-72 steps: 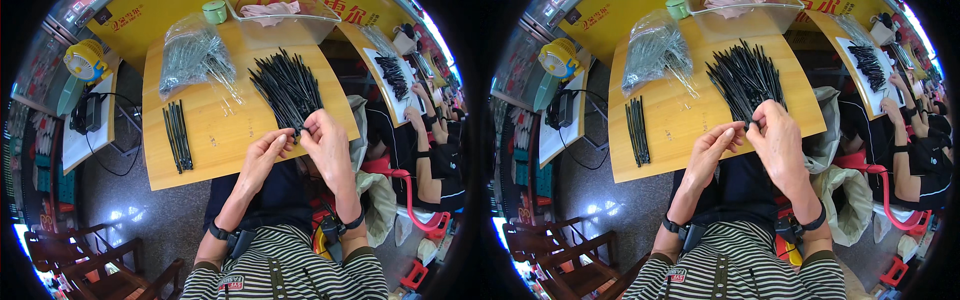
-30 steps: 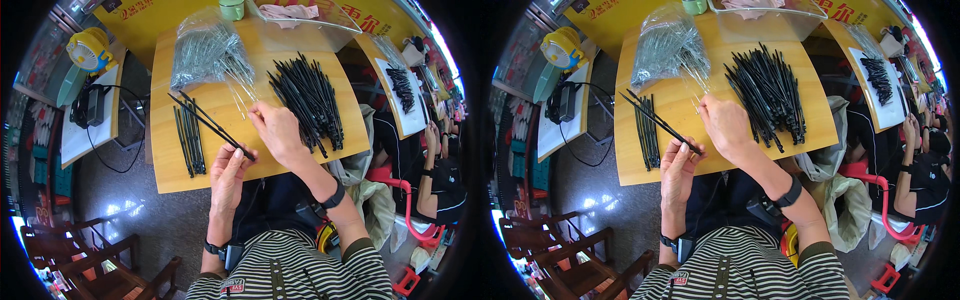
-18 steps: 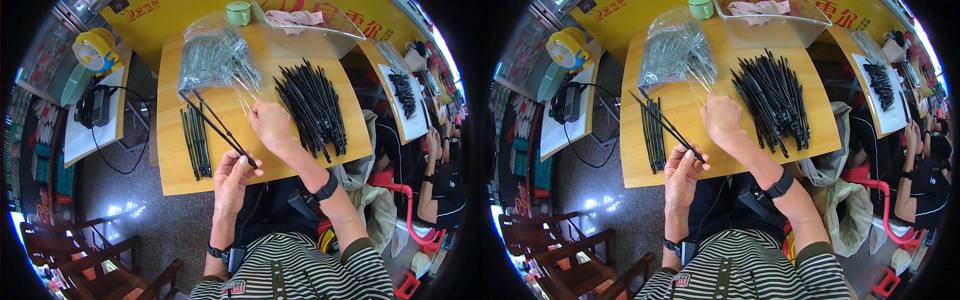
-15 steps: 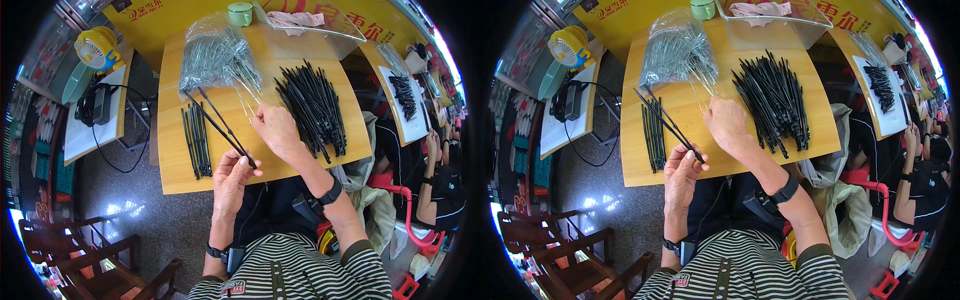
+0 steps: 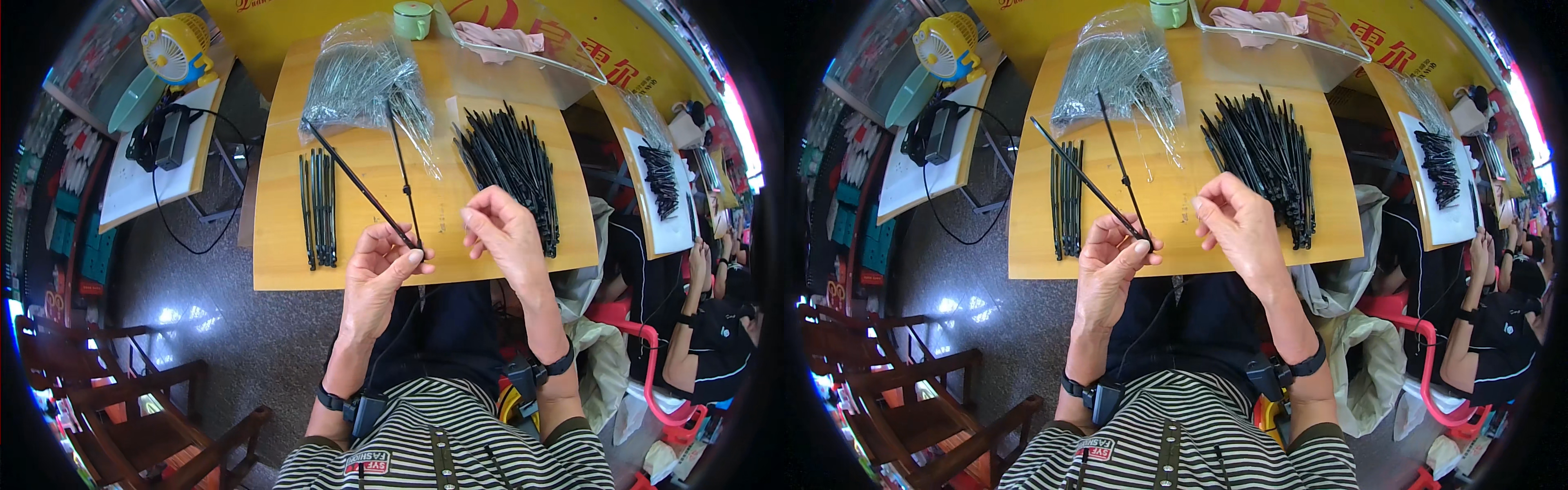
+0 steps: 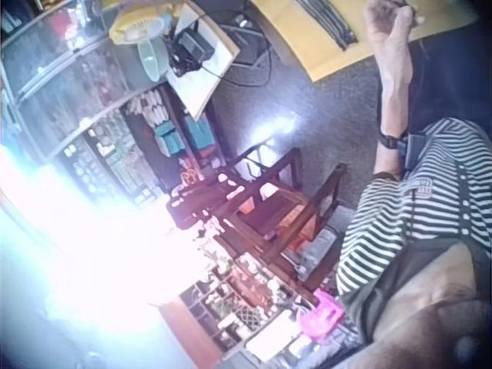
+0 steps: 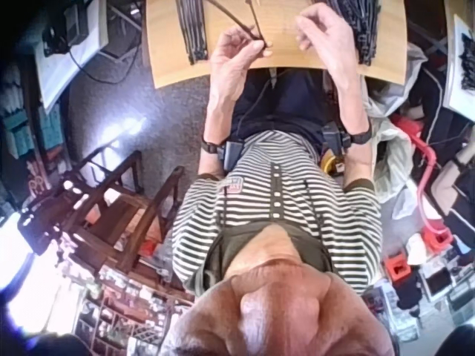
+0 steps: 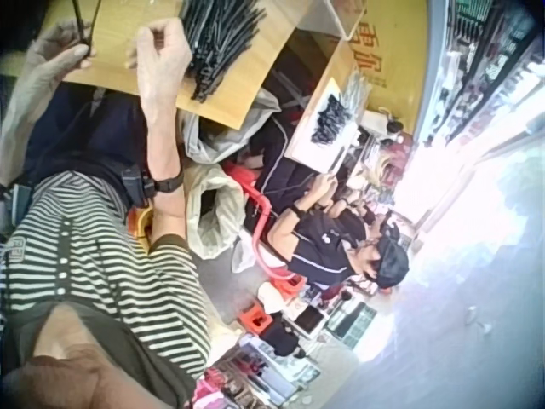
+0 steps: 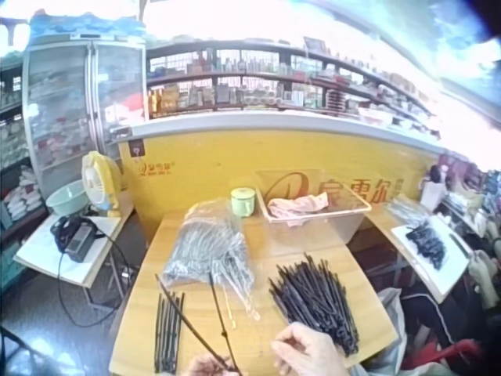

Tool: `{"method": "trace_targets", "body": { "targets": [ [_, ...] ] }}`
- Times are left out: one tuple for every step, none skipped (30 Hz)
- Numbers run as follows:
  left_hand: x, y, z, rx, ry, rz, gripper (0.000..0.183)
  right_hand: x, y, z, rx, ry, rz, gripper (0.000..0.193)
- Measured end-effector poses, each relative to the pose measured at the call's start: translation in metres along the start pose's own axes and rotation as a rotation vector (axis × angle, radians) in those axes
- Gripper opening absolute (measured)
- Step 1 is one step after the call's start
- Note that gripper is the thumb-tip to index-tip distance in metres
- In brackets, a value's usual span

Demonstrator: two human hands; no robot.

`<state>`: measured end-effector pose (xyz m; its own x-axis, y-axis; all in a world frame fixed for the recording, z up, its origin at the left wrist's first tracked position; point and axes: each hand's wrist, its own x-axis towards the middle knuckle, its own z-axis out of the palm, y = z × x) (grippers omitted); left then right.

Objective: The person picks up a black plastic strip and a metal wire, threading the wire through the strip by hand. They place the assembled pieces into a stack, then gather the bundle and place it into a large white bag.

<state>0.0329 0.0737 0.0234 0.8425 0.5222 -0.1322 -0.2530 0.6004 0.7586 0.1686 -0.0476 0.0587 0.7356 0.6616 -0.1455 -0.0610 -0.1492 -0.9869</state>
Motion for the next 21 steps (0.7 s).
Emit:
{"method": "trace_targets", "body": {
  "targets": [
    [-0.001, 0.001, 0.002, 0.017, -0.029, 0.014, 0.028, -0.001, -0.002, 0.0, -0.003, -0.005, 0.003, 0.011],
    [-0.002, 0.002, 0.005, 0.035, -0.059, 0.026, 0.029, -0.002, -0.004, -0.001, 0.103, -0.009, -0.026, 0.011],
    [-0.004, 0.004, 0.009, 0.033, -0.055, 0.023, 0.029, -0.003, -0.007, 0.0, 0.21, -0.012, -0.054, 0.011],
    [-0.007, 0.006, 0.013, 0.045, -0.065, 0.01, 0.03, -0.004, -0.01, 0.0, 0.296, -0.032, -0.044, 0.011],
    [-0.008, 0.008, 0.016, 0.058, -0.076, -0.001, 0.032, -0.005, -0.011, 0.001, 0.296, -0.033, -0.04, 0.011],
    [-0.01, 0.009, 0.017, 0.057, -0.088, -0.009, 0.034, -0.006, -0.012, 0.002, 0.361, -0.029, -0.033, 0.012],
    [-0.011, 0.01, 0.019, 0.057, -0.084, -0.011, 0.034, -0.006, -0.013, 0.003, 0.426, -0.026, -0.025, 0.012],
    [-0.012, 0.011, 0.022, 0.062, -0.094, -0.013, 0.036, -0.007, -0.014, 0.003, 0.427, -0.027, -0.019, 0.012],
    [-0.013, 0.012, 0.024, 0.067, -0.103, -0.015, 0.039, -0.008, -0.016, 0.002, 0.471, -0.059, 0.017, 0.012],
    [-0.013, 0.013, 0.026, 0.054, -0.112, -0.018, 0.041, -0.009, -0.016, 0.002, 0.514, -0.091, 0.054, 0.012],
    [-0.014, 0.014, 0.028, 0.053, -0.108, -0.024, 0.041, -0.009, -0.014, 0.001, 0.516, -0.089, 0.06, 0.012],
    [-0.015, 0.016, 0.029, 0.062, -0.123, -0.027, 0.037, -0.01, -0.013, 0.0, 0.569, -0.134, 0.078, 0.011],
    [-0.015, 0.016, 0.03, 0.07, -0.137, -0.031, 0.034, -0.01, -0.012, 0.0, 0.623, -0.177, 0.095, 0.011],
    [-0.015, 0.016, 0.03, 0.073, -0.147, -0.026, 0.034, -0.011, -0.011, 0.0, 0.625, -0.178, 0.102, 0.011],
    [-0.015, 0.016, 0.03, 0.072, -0.142, -0.029, 0.034, -0.011, -0.011, 0.0, 0.64, -0.203, 0.113, 0.011],
    [-0.014, 0.016, 0.03, 0.073, -0.156, -0.017, 0.035, -0.012, -0.011, 0.0, 0.655, -0.228, 0.124, 0.011],
    [-0.014, 0.016, 0.03, 0.074, -0.171, -0.003, 0.035, -0.012, -0.01, 0.0, 0.656, -0.228, 0.129, 0.011],
    [-0.014, 0.015, 0.031, 0.071, -0.17, 0.006, 0.037, -0.013, -0.009, 0.0, 0.661, -0.256, 0.143, 0.011],
    [-0.014, 0.014, 0.03, 0.071, -0.166, 0.003, 0.037, -0.013, -0.008, 0.0, 0.666, -0.284, 0.157, 0.011],
    [-0.013, 0.013, 0.029, 0.074, -0.164, 0.012, 0.039, -0.013, -0.008, 0.0, 0.667, -0.285, 0.161, 0.011],
    [-0.013, 0.013, 0.029, 0.077, -0.162, 0.022, 0.04, -0.013, -0.007, 0.001, 0.692, -0.299, 0.151, 0.011]
  ]
}}
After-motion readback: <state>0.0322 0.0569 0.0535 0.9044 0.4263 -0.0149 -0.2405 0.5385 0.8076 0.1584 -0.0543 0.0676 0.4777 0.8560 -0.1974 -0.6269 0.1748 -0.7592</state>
